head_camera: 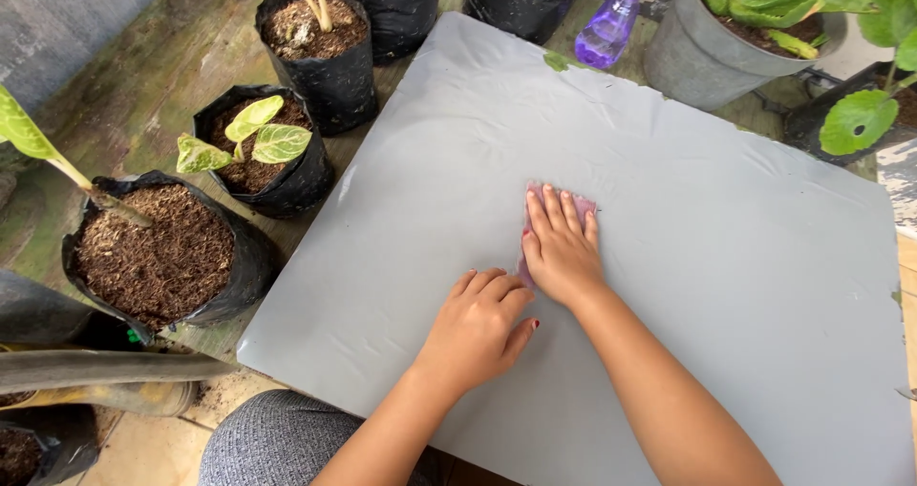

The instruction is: Wiping a table surface with a pink cloth.

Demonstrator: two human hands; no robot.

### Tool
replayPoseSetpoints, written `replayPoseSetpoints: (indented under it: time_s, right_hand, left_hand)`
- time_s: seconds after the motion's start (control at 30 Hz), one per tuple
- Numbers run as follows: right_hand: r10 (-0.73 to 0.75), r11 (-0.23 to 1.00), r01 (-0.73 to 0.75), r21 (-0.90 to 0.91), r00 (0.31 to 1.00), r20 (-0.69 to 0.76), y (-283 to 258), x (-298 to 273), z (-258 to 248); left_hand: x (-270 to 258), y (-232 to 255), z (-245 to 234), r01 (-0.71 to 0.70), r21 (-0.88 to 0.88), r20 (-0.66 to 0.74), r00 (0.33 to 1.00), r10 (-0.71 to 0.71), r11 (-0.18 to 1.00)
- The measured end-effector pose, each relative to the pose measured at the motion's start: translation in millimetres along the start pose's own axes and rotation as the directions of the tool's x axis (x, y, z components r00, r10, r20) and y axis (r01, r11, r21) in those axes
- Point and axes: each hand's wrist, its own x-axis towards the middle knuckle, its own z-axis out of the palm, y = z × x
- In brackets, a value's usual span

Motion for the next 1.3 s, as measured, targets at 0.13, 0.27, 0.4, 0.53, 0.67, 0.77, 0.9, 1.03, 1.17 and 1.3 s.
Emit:
replayPoseSetpoints:
  time_s: [0.13,0.27,0.4,0.53,0.67,0.77,0.9,1.03,1.17,1.3]
  right_hand:
    - [-0.215,0.976,0.213,-0.046,0.975,-0.061,-10.5,-57.0,10.0]
    - [-0.261,0.965,0.261,-0.027,0.965,-0.007,-20.2,-70.7,8.2]
    - [-0.283,0.958,0.281,-0.048,0.958,-0.036,-15.2,-35.3,4.9]
    - [-0.188,0.981,0.191,0.028,0.979,-0.084,1.0,29.1,4.7]
    - [-0.040,0.999,0.039,-0.008,0.992,-0.118,24.9,91.0,8.0]
    - [0.067,0.998,-0.065,0.019,0.990,-0.125,30.5,108.6,4.3]
    - [0.126,0.992,-0.124,0.031,0.987,-0.101,38.2,82.2,7.9]
    - [0.101,0.995,-0.101,0.002,0.991,-0.090,47.9,-1.9,6.4]
    - [0.054,0.998,-0.058,-0.032,0.992,-0.112,69.4,-69.6,17.1]
    - [0.106,0.993,-0.110,-0.041,0.990,-0.093,81.9,-70.3,13.9]
  left_hand:
    - [0.6,-7.6,-3.8,0.086,0.036,0.012,0.996,-0.087,0.996]
    - [3.9,-18.8,0.5,0.150,0.057,0.025,0.988,-0.151,0.987]
    - [13.8,-17.5,4.2,0.176,0.040,0.075,0.981,-0.179,0.984]
    - [14.8,-25.3,12.4,0.183,-0.017,0.077,0.980,-0.182,0.983]
    - [14.2,-30.6,20.4,0.221,-0.038,0.082,0.973,-0.217,0.975]
    - [16.9,-29.1,17.0,0.229,-0.046,0.090,0.970,-0.225,0.972]
    - [15.8,-29.8,20.7,0.243,-0.045,0.101,0.966,-0.237,0.969]
    - [12.3,-30.7,28.7,0.207,-0.026,0.077,0.976,-0.204,0.978]
    - [13.0,-31.5,30.7,0.205,0.026,0.098,0.974,-0.206,0.978]
    - [14.2,-30.3,33.4,0.197,0.074,0.132,0.970,-0.205,0.978]
